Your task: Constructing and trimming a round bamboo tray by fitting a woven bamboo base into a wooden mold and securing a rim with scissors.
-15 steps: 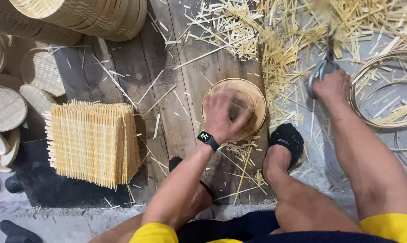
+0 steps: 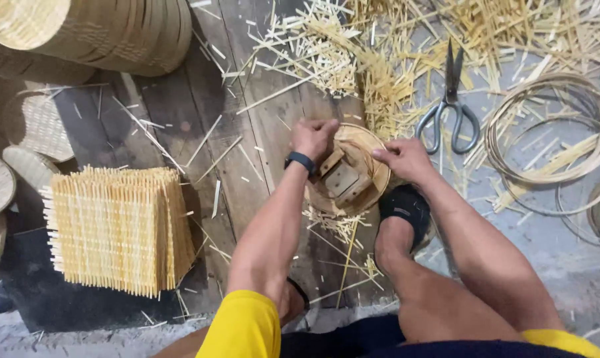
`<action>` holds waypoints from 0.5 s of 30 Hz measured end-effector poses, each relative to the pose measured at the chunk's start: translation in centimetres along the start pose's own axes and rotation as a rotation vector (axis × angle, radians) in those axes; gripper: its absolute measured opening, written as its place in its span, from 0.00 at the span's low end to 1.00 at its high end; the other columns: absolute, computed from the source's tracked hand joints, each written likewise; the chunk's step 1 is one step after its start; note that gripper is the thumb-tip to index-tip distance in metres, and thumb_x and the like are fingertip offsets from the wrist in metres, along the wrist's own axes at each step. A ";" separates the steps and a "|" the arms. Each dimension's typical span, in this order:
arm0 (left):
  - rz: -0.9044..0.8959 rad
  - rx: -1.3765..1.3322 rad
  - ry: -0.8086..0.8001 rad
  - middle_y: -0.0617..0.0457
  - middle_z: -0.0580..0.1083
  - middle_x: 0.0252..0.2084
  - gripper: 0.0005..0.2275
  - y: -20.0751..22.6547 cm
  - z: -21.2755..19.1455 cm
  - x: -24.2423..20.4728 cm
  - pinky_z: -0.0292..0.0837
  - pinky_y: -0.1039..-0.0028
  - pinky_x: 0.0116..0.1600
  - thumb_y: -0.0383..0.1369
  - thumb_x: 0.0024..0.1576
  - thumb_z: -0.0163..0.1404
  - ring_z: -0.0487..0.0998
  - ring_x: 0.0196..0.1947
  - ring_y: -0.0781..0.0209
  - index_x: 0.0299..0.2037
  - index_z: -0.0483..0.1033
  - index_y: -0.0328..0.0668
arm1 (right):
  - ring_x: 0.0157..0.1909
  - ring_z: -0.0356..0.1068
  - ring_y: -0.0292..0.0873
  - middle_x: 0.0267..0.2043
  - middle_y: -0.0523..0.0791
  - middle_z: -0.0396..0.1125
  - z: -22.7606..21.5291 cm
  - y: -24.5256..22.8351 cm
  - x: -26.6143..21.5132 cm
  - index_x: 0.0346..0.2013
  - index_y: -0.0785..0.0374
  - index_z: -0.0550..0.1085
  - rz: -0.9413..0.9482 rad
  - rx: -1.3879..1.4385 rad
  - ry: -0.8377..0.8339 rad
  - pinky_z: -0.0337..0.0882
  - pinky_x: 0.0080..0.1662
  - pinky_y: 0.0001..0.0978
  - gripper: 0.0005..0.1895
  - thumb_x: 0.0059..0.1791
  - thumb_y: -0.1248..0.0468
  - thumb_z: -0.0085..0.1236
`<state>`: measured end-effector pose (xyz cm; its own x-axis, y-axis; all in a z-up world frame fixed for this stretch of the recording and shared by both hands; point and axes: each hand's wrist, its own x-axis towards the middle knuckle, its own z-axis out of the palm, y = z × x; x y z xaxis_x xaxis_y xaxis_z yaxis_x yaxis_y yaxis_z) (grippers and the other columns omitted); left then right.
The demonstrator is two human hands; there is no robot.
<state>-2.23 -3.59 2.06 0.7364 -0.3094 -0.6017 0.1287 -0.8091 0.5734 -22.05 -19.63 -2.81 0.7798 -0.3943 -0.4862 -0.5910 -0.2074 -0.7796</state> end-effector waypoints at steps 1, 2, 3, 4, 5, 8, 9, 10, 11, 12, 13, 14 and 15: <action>0.002 -0.001 0.005 0.41 0.81 0.46 0.20 0.4 0.0 0.1 0.69 0.51 0.55 0.50 0.49 0.58 0.80 0.48 0.44 0.43 0.86 0.46 | 0.26 0.66 0.35 0.24 0.48 0.71 0.0 0.4 0.3 0.42 0.61 0.81 -0.005 0.000 0.000 0.67 0.32 0.32 0.19 0.47 0.49 0.65; 0.028 0.086 0.090 0.42 0.79 0.47 0.19 0.8 -0.1 0.3 0.65 0.48 0.56 0.49 0.49 0.60 0.79 0.48 0.44 0.42 0.87 0.46 | 0.25 0.66 0.35 0.23 0.49 0.71 0.0 0.8 0.7 0.39 0.63 0.81 -0.018 -0.030 -0.006 0.67 0.32 0.33 0.20 0.47 0.49 0.66; 0.042 0.177 0.164 0.43 0.78 0.49 0.18 0.7 0.2 -0.3 0.61 0.45 0.57 0.48 0.48 0.61 0.77 0.48 0.44 0.41 0.88 0.46 | 0.25 0.66 0.36 0.22 0.49 0.71 0.3 1.5 0.0 0.36 0.64 0.81 -0.017 -0.058 -0.021 0.67 0.33 0.33 0.20 0.46 0.48 0.68; 0.032 0.180 0.157 0.43 0.78 0.49 0.18 -0.7 0.6 -0.7 0.61 0.45 0.57 0.48 0.48 0.61 0.77 0.48 0.44 0.41 0.88 0.46 | 0.25 0.66 0.36 0.22 0.49 0.71 0.5 1.7 -0.7 0.36 0.64 0.81 -0.008 -0.056 -0.029 0.67 0.33 0.33 0.20 0.46 0.48 0.68; 0.099 0.069 0.140 0.44 0.79 0.48 0.17 -1.8 0.9 -0.7 0.65 0.51 0.56 0.46 0.51 0.60 0.79 0.47 0.46 0.42 0.87 0.43 | 0.25 0.64 0.38 0.22 0.52 0.69 0.6 1.7 -1.0 0.37 0.67 0.81 0.008 -0.104 -0.034 0.67 0.33 0.35 0.22 0.51 0.48 0.67; 0.268 -0.112 0.236 0.43 0.81 0.46 0.16 -3.4 0.2 1.2 0.72 0.62 0.54 0.43 0.57 0.56 0.81 0.46 0.48 0.46 0.83 0.38 | 0.29 0.68 0.40 0.27 0.54 0.71 -0.5 1.0 -0.1 0.41 0.71 0.80 -0.086 -0.096 0.023 0.69 0.34 0.36 0.22 0.51 0.51 0.67; 0.303 -0.163 0.316 0.43 0.81 0.46 0.16 -5.3 -0.2 0.2 0.75 0.67 0.53 0.41 0.60 0.55 0.82 0.46 0.50 0.49 0.82 0.37 | 0.31 0.73 0.40 0.32 0.53 0.75 0.1 1.2 -1.6 0.45 0.71 0.79 -0.140 -0.023 0.032 0.71 0.35 0.33 0.22 0.47 0.54 0.68; 0.292 -0.155 0.317 0.43 0.81 0.46 0.16 -7.7 -0.5 -0.4 0.75 0.67 0.53 0.41 0.60 0.55 0.82 0.46 0.50 0.49 0.82 0.37 | 0.31 0.73 0.40 0.32 0.53 0.75 0.0 1.4 -2.2 0.45 0.71 0.79 -0.137 -0.015 0.022 0.71 0.35 0.33 0.22 0.47 0.54 0.68; 0.185 -0.145 0.336 0.43 0.81 0.45 0.16 -10.5 -0.8 -1.5 0.75 0.68 0.51 0.40 0.60 0.56 0.82 0.44 0.53 0.49 0.82 0.35 | 0.34 0.76 0.41 0.36 0.51 0.75 0.3 1.7 -3.3 0.47 0.70 0.76 0.158 0.274 -0.077 0.76 0.35 0.34 0.21 0.46 0.59 0.67; 0.077 -0.134 0.356 0.42 0.82 0.44 0.16 -13.3 -1.3 -2.8 0.75 0.68 0.49 0.39 0.59 0.57 0.81 0.43 0.55 0.49 0.82 0.33 | 0.37 0.78 0.42 0.40 0.48 0.76 0.6 1.9 -4.4 0.49 0.68 0.73 0.459 0.556 -0.173 0.81 0.35 0.35 0.21 0.44 0.63 0.67; 0.080 -0.132 0.368 0.42 0.82 0.44 0.16 -13.9 -1.6 -3.2 0.75 0.68 0.49 0.39 0.59 0.57 0.81 0.43 0.55 0.49 0.82 0.33 | 0.37 0.78 0.42 0.40 0.48 0.76 0.8 1.9 -4.4 0.49 0.68 0.73 0.448 0.558 -0.180 0.81 0.35 0.35 0.21 0.44 0.63 0.67; -0.038 -0.240 0.229 0.44 0.82 0.43 0.17 -14.5 -2.0 -3.6 0.76 0.70 0.48 0.39 0.57 0.59 0.81 0.41 0.58 0.48 0.82 0.32 | 0.36 0.77 0.45 0.39 0.51 0.75 1.0 1.9 -4.4 0.45 0.74 0.75 0.466 0.604 -0.165 0.82 0.37 0.36 0.18 0.47 0.63 0.65; -0.155 -0.346 0.085 0.45 0.83 0.42 0.18 -15.1 -2.3 -4.1 0.76 0.71 0.46 0.38 0.54 0.61 0.81 0.40 0.62 0.48 0.82 0.32 | 0.36 0.77 0.48 0.38 0.54 0.74 1.1 2.0 -4.6 0.42 0.80 0.77 0.487 0.651 -0.149 0.82 0.38 0.38 0.17 0.50 0.64 0.63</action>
<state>-5.66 11.03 -2.91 0.7412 -0.1424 -0.6560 0.4486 -0.6219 0.6419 -26.59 -17.20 -2.56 0.5138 -0.1738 -0.8401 -0.6677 0.5340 -0.5187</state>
